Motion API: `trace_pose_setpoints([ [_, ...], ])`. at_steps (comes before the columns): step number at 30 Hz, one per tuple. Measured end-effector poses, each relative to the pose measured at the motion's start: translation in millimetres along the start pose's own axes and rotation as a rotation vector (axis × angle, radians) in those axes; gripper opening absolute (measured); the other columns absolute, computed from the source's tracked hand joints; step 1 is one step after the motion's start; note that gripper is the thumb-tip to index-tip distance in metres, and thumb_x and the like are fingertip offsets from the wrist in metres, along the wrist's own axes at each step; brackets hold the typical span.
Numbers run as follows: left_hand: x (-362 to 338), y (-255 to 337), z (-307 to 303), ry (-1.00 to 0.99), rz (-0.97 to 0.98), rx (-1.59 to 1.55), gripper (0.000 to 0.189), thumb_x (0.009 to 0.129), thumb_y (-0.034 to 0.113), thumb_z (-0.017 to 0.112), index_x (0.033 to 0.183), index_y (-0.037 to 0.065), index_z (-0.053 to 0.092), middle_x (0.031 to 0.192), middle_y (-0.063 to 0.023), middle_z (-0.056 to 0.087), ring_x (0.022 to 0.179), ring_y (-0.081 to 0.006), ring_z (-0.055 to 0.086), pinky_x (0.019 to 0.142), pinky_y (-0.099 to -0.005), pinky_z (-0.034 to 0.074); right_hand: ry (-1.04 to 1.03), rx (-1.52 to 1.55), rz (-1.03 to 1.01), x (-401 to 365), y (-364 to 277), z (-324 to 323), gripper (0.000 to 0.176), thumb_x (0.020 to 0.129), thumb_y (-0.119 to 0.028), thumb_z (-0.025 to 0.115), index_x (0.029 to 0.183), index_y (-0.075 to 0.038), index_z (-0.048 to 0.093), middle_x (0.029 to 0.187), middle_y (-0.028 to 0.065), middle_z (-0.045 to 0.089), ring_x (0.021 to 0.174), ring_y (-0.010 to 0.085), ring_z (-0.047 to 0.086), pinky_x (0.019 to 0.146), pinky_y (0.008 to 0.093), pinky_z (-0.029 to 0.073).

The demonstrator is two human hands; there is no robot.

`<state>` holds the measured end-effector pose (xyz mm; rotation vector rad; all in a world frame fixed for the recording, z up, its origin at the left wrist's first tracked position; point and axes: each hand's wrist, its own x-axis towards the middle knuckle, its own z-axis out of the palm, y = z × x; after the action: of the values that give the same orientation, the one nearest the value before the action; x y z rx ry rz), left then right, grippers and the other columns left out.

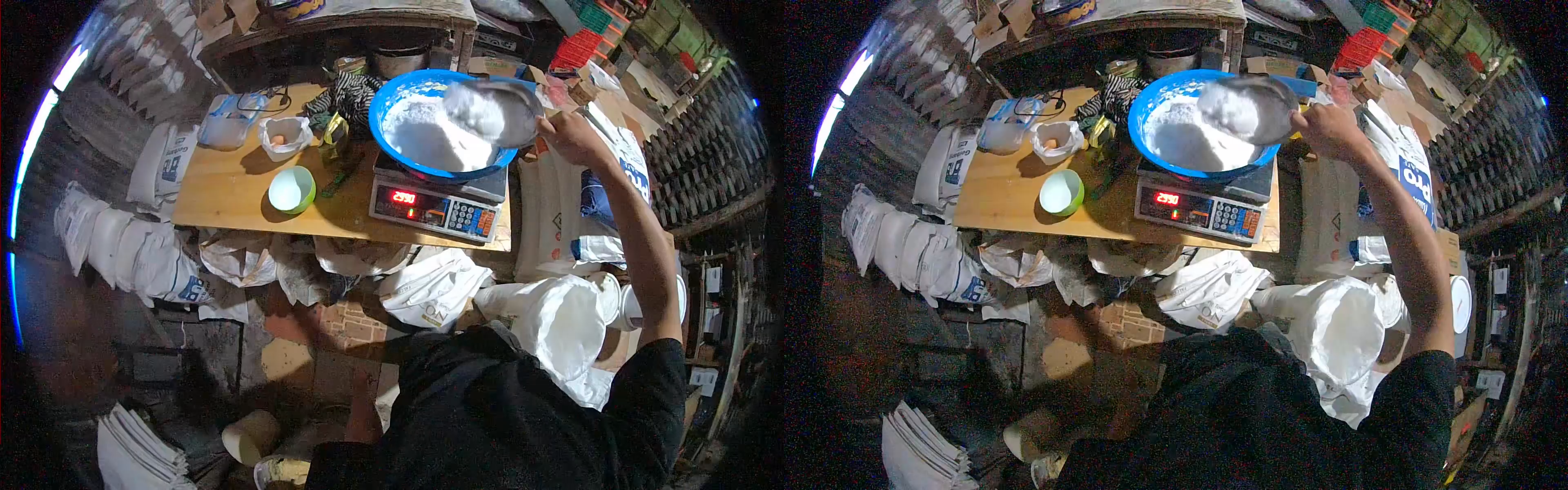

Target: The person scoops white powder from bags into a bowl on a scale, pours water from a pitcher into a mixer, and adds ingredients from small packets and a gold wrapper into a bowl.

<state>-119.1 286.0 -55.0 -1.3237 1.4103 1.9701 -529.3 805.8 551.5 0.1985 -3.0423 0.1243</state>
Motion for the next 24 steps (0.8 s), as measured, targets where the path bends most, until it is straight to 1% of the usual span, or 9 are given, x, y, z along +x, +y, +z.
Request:
trace_pose_setpoints([
  [2, -0.7, 2.9, -1.9, -0.003, -0.003, 0.01, 0.038, 0.099, 0.045, 0.045, 0.112, 0.011, 0.034, 0.094, -0.0111, 0.043, 0.076, -0.026, 0.046, 0.07, -0.0453, 0.041, -0.091, -0.041, 0.034, -2.1, -4.8, -4.9, 0.058, 0.099, -0.043, 0.036, 0.08, 0.001, 0.067, 0.071, 0.0247, 0.064, 0.075, 0.0398, 0.066, 0.076, 0.0478, 0.05],
  [5, 0.1, 3.7, -0.4, -0.008, -0.009, 0.016, 0.039, 0.098, 0.045, 0.045, 0.115, 0.011, 0.033, 0.097, -0.0116, 0.043, 0.079, -0.0266, 0.046, 0.072, -0.0458, 0.041, -0.036, 0.072, 0.085, -2.6, 0.8, 0.0, 0.057, 0.098, -0.044, 0.036, 0.083, 0.0, 0.068, 0.072, 0.025, 0.064, 0.078, 0.0403, 0.066, 0.078, 0.0487, 0.049],
  [8, -0.4, 3.3, 0.1, -0.004, -0.008, 0.02, 0.041, 0.098, 0.044, 0.046, 0.117, 0.011, 0.032, 0.1, -0.012, 0.043, 0.082, -0.0271, 0.047, 0.075, -0.0462, 0.04, -0.059, 0.064, 0.1, -0.7, 6.5, -2.1, 0.056, 0.099, -0.044, 0.036, 0.086, 0.001, 0.068, 0.071, 0.0236, 0.065, 0.076, 0.0388, 0.066, 0.077, 0.0479, 0.05],
  [11, -0.1, 4.6, 1.2, -0.008, -0.014, 0.025, 0.043, 0.098, 0.044, 0.046, 0.12, 0.011, 0.03, 0.103, -0.0125, 0.042, 0.084, -0.0277, 0.047, 0.077, -0.0467, 0.04, 0.005, 0.142, 0.082, -6.1, 0.2, -10.9, 0.056, 0.099, -0.043, 0.036, 0.086, 0.001, 0.068, 0.07, 0.0228, 0.065, 0.075, 0.0369, 0.067, 0.076, 0.0472, 0.05],
  [14, -0.8, 3.8, 1.3, -0.008, -0.019, 0.024, 0.045, 0.098, 0.044, 0.046, 0.122, 0.011, 0.029, 0.106, -0.013, 0.042, 0.087, -0.0282, 0.047, 0.079, -0.0472, 0.04, -0.08, 0.193, 0.176, -9.6, -9.9, -26.6, 0.057, 0.1, -0.043, 0.035, 0.087, 0.001, 0.067, 0.069, 0.022, 0.065, 0.075, 0.035, 0.068, 0.075, 0.0472, 0.05],
  [17, -2.4, 1.1, 1.2, -0.008, -0.027, 0.026, 0.047, 0.098, 0.044, 0.047, 0.125, 0.011, 0.028, 0.109, -0.0134, 0.042, 0.09, -0.0288, 0.048, 0.081, -0.0477, 0.04, -0.062, 0.229, 0.193, -6.6, -2.8, -21.0, 0.056, 0.1, -0.043, 0.035, 0.086, 0.001, 0.068, 0.07, 0.0222, 0.065, 0.076, 0.0349, 0.068, 0.074, 0.0475, 0.05],
  [20, -5.0, -0.1, 2.2, -0.009, -0.034, 0.03, 0.049, 0.098, 0.044, 0.047, 0.127, 0.011, 0.026, 0.112, -0.0139, 0.042, 0.093, -0.0293, 0.048, 0.084, -0.0482, 0.04, -0.014, 0.041, 0.028, 0.3, 8.0, -5.7, 0.055, 0.099, -0.043, 0.036, 0.085, 0.0, 0.068, 0.071, 0.0218, 0.066, 0.078, 0.0366, 0.068, 0.074, 0.0474, 0.05],
  [23, -7.7, -2.0, -0.6, -0.004, -0.039, 0.033, 0.051, 0.098, 0.044, 0.047, 0.13, 0.011, 0.025, 0.115, -0.0143, 0.042, 0.095, -0.0299, 0.049, 0.086, -0.0487, 0.04, -0.097, -0.095, 0.043, -2.0, 5.3, -1.3, 0.055, 0.098, -0.044, 0.037, 0.087, 0.0, 0.069, 0.075, 0.0226, 0.066, 0.079, 0.0393, 0.067, 0.076, 0.0477, 0.05],
  [24, -8.1, -3.0, -0.8, -0.006, -0.041, 0.032, 0.052, 0.098, 0.044, 0.048, 0.131, 0.011, 0.025, 0.116, -0.0145, 0.041, 0.096, -0.03, 0.049, 0.087, -0.0488, 0.04, -0.073, -0.029, 0.048, -3.0, 5.3, 0.5, 0.055, 0.098, -0.044, 0.037, 0.088, -0.001, 0.069, 0.076, 0.0228, 0.067, 0.08, 0.0396, 0.066, 0.076, 0.0478, 0.05],
])
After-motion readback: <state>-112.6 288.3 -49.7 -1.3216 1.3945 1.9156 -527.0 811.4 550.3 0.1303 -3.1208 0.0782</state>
